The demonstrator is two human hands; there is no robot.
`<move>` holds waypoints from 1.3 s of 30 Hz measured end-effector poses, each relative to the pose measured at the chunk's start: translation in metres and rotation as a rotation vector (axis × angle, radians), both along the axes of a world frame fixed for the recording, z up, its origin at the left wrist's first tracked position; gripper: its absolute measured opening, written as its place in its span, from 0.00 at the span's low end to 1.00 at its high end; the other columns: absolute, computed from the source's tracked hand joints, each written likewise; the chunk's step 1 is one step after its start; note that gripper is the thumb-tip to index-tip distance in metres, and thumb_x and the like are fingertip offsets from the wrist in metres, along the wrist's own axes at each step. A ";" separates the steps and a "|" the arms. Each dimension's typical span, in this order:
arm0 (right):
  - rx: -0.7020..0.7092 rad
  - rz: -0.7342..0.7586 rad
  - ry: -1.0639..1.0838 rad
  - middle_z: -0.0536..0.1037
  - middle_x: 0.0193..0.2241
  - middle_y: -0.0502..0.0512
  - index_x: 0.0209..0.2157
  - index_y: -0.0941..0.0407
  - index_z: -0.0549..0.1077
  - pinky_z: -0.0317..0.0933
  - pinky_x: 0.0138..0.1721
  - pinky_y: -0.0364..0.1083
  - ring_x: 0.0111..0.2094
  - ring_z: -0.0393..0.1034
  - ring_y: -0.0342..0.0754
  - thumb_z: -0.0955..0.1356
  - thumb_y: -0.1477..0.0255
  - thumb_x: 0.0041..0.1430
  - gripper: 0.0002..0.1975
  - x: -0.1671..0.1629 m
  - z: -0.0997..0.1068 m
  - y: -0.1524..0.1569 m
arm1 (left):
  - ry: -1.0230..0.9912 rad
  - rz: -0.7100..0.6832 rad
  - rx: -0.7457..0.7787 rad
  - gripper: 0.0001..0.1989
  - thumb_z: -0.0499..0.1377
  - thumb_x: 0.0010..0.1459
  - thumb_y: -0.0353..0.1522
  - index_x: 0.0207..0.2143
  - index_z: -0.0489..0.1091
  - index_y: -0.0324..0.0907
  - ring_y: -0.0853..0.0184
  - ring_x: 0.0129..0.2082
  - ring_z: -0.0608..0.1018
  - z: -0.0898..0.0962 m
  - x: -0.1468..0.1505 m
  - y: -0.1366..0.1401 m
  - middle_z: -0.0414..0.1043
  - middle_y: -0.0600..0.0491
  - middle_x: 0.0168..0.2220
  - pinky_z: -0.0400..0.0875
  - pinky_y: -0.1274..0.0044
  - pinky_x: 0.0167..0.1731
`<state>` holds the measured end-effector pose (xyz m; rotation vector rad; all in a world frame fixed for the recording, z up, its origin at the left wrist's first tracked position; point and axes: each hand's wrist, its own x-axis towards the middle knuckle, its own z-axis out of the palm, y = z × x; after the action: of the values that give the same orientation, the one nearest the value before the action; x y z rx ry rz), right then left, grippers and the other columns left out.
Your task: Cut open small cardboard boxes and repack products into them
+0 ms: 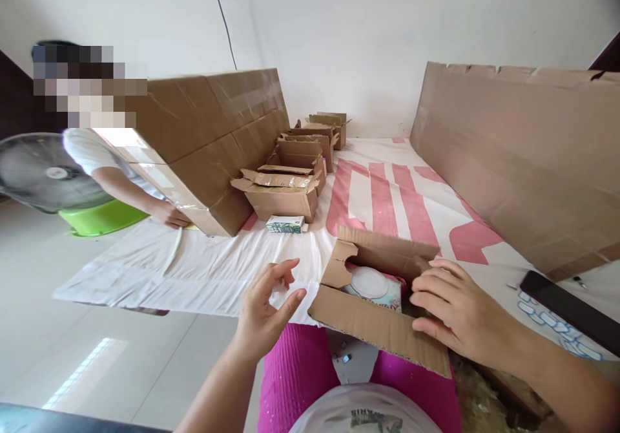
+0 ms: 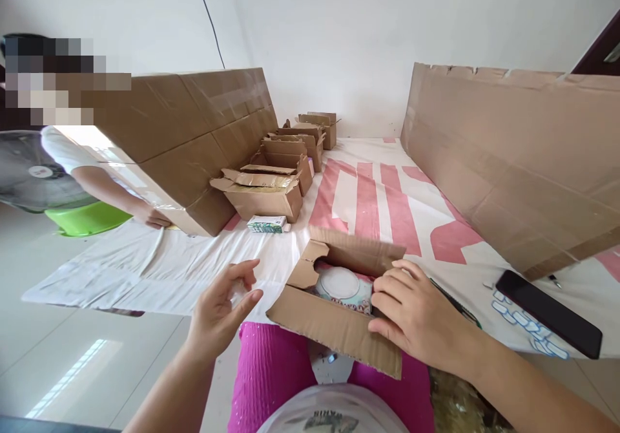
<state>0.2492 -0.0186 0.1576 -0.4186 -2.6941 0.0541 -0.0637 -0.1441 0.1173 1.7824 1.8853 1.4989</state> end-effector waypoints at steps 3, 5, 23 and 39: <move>0.035 -0.078 -0.014 0.74 0.31 0.56 0.29 0.56 0.72 0.63 0.42 0.54 0.35 0.68 0.51 0.65 0.68 0.63 0.09 0.009 0.006 0.003 | -0.053 0.028 -0.041 0.16 0.58 0.60 0.36 0.50 0.68 0.43 0.73 0.23 0.67 0.002 -0.001 0.006 0.65 0.58 0.25 0.65 0.79 0.26; 0.050 -0.133 -0.055 0.74 0.30 0.56 0.31 0.55 0.74 0.63 0.37 0.52 0.34 0.68 0.51 0.64 0.69 0.63 0.09 0.015 0.006 0.005 | -0.026 -0.001 -0.071 0.10 0.56 0.61 0.35 0.44 0.71 0.42 0.72 0.24 0.70 0.007 0.000 0.011 0.67 0.56 0.25 0.65 0.79 0.26; -0.178 -0.400 -0.359 0.79 0.25 0.61 0.64 0.69 0.53 0.61 0.23 0.48 0.25 0.74 0.58 0.72 0.45 0.42 0.58 0.014 -0.015 0.016 | 0.161 -0.133 -0.687 0.34 0.61 0.53 0.46 0.59 0.58 0.42 0.57 0.37 0.78 0.010 0.019 0.032 0.75 0.46 0.41 0.70 0.69 0.35; -0.464 -0.488 -0.487 0.79 0.36 0.67 0.68 0.65 0.45 0.65 0.35 0.53 0.38 0.75 0.63 0.70 0.47 0.47 0.57 0.015 -0.009 0.014 | 0.085 0.299 -0.378 0.27 0.50 0.62 0.43 0.59 0.54 0.39 0.66 0.24 0.72 -0.019 0.019 0.024 0.68 0.55 0.30 0.67 0.74 0.28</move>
<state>0.2643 -0.0045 0.1490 -1.3739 -2.9374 0.4982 -0.0443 -0.1201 0.0985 1.4643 2.3708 1.0537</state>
